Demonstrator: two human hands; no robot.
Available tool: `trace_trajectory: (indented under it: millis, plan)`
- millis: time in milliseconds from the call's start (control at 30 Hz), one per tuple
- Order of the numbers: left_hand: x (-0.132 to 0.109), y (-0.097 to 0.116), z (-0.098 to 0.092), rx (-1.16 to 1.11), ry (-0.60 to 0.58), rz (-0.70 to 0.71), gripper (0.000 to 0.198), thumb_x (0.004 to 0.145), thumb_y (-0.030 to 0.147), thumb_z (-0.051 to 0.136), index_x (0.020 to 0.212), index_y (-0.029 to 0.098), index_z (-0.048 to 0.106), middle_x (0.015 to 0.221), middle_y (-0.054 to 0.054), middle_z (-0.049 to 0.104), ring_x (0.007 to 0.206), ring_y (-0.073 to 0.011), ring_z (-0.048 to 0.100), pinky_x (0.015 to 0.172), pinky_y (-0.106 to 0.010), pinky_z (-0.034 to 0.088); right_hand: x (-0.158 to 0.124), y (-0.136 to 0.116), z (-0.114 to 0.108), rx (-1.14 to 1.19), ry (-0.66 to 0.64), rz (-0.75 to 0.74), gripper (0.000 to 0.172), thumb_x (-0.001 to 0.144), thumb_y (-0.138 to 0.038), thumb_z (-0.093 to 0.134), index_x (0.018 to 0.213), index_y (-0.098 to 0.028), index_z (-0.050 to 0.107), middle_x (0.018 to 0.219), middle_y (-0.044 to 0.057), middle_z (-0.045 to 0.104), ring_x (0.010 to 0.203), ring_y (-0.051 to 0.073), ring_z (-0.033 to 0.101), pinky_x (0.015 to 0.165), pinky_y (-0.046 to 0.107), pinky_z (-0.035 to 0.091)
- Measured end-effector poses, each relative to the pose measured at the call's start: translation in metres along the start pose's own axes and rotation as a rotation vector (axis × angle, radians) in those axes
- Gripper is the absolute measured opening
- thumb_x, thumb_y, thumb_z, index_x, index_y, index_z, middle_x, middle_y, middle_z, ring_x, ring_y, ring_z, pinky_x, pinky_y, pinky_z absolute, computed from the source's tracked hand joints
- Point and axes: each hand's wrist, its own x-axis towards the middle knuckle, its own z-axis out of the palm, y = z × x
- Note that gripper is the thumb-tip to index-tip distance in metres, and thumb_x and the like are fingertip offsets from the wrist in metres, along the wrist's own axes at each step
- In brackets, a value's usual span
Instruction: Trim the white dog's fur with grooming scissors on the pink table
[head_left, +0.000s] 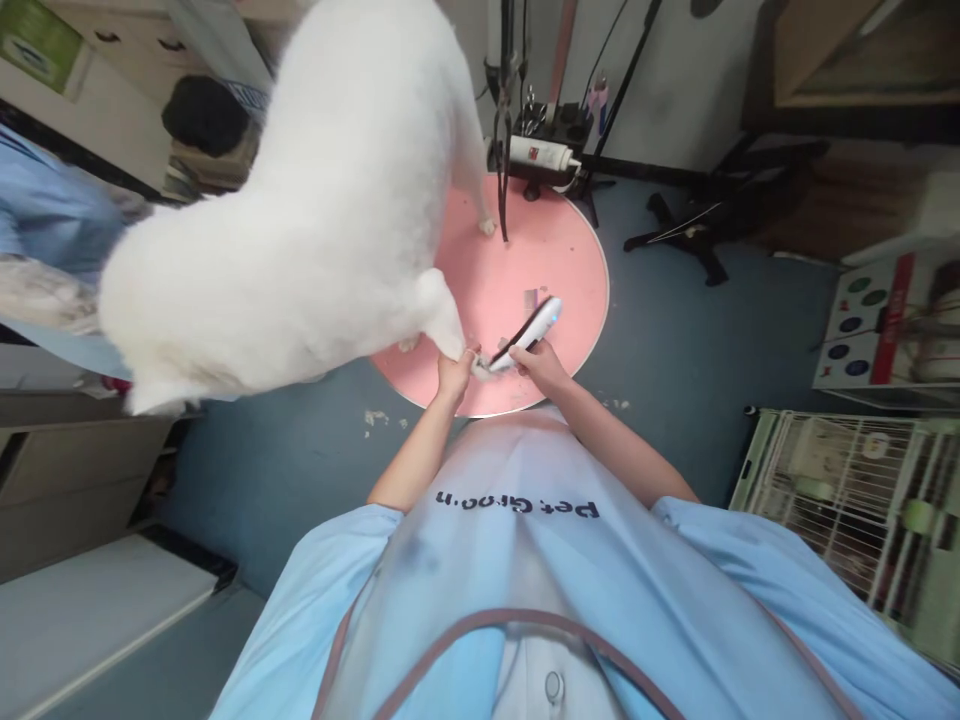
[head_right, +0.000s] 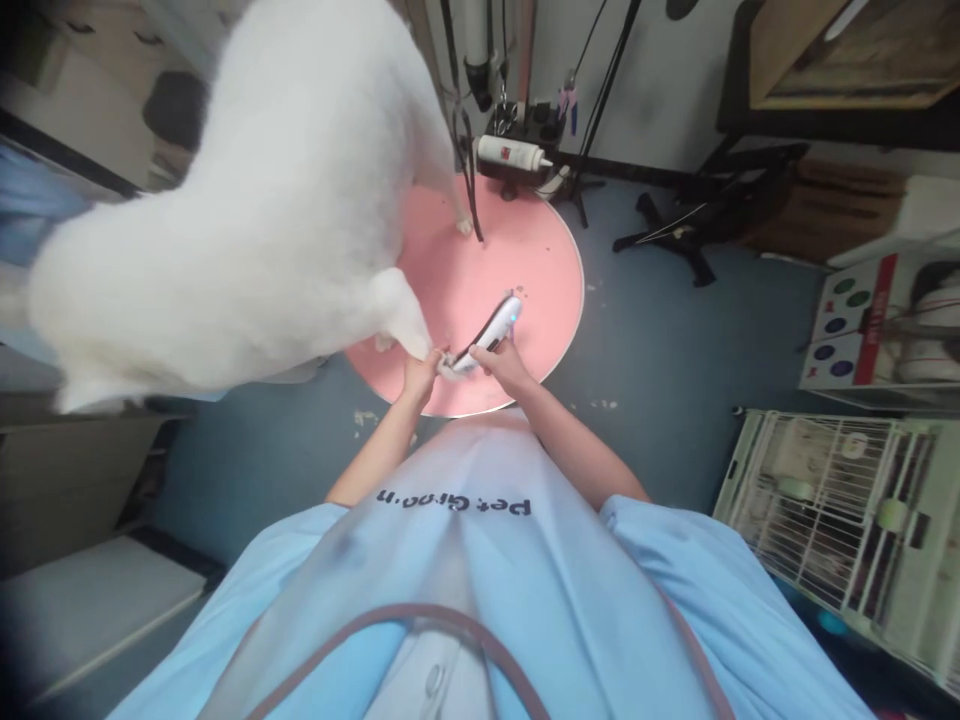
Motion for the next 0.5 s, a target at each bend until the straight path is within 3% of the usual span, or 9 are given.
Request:
trace_trajectory:
  millis: [200, 400, 500]
  plan:
    - [0.000, -0.005, -0.009, 0.032, -0.015, 0.044, 0.026, 0.071, 0.034, 0.075, 0.085, 0.012, 0.071, 0.075, -0.005, 0.072, 0.075, -0.0179, 0.068, 0.068, -0.027, 0.052, 0.025, -0.016, 0.020, -0.036, -0.177, -0.068, 0.026, 0.059, -0.024, 0.070, 0.083, -0.021, 0.061, 0.067, -0.002, 0.061, 0.058, 0.013, 0.052, 0.049, 0.024, 0.042]
    - [0.002, -0.004, -0.018, -0.051, -0.096, -0.013, 0.036, 0.068, 0.037, 0.078, 0.093, 0.012, 0.076, 0.099, -0.013, 0.077, 0.096, -0.0257, 0.073, 0.085, -0.037, 0.058, 0.036, -0.022, 0.024, -0.187, -0.442, -0.029, 0.024, 0.055, -0.017, 0.069, 0.079, -0.017, 0.066, 0.074, 0.000, 0.068, 0.071, 0.017, 0.063, 0.063, 0.027, 0.050]
    - [0.003, 0.000, -0.018, -0.026, -0.080, -0.029, 0.037, 0.066, 0.037, 0.078, 0.093, 0.012, 0.077, 0.102, -0.014, 0.078, 0.098, -0.0273, 0.074, 0.088, -0.040, 0.059, 0.037, -0.021, 0.017, -0.112, -0.414, -0.054, 0.026, 0.057, -0.020, 0.074, 0.081, -0.017, 0.064, 0.076, 0.000, 0.069, 0.076, 0.018, 0.065, 0.069, 0.029, 0.052]
